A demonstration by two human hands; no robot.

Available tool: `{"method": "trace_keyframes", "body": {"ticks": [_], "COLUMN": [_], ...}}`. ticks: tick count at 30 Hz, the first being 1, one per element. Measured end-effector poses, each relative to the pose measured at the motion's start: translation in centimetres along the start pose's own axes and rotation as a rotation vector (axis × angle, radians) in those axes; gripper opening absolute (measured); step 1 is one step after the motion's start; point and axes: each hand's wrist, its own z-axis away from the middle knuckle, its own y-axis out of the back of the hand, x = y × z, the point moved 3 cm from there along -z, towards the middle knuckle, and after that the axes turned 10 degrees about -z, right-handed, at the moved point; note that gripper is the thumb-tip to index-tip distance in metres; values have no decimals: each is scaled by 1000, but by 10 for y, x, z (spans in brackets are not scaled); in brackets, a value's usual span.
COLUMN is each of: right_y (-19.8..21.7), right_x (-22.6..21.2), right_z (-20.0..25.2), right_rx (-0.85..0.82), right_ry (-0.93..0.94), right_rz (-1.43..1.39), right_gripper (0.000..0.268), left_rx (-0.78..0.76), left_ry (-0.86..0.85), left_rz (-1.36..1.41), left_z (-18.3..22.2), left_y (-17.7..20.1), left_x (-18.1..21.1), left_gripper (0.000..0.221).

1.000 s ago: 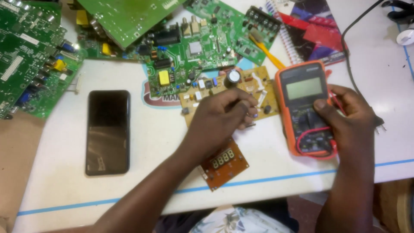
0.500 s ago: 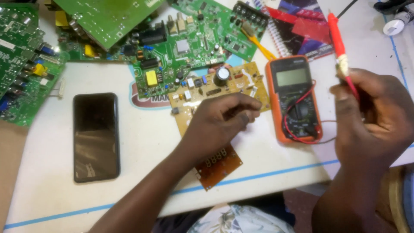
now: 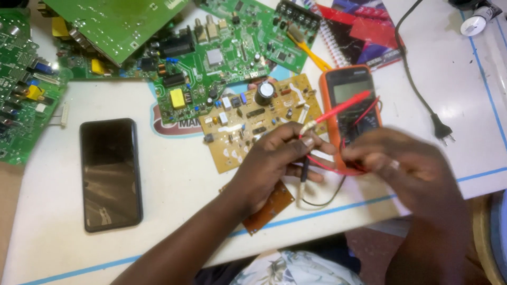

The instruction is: Inspecting various electronic circuit boards and testing them using a digital multimeter.

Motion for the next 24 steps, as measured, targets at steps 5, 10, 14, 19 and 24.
{"method": "trace_keyframes", "body": {"ticks": [5, 10, 14, 19, 24], "right_y": [37, 36, 50, 39, 4], "right_x": [77, 74, 63, 52, 32], "right_z": [-12, 3, 45, 30, -6], "right_rx": [356, 589, 511, 347, 559], "right_ry": [65, 8, -269, -384, -636], "right_rz": [432, 244, -156, -69, 377], "right_gripper": [32, 14, 13, 30, 30], "left_rx": [53, 7, -18, 64, 100], "left_ry": [-10, -62, -95, 1, 93], "left_rz": [-34, 3, 147, 96, -34], "left_z": [5, 3, -1, 3, 5], "left_y": [3, 6, 10, 7, 3], "left_x": [7, 0, -7, 3, 2], "left_gripper": [19, 11, 8, 11, 17]}}
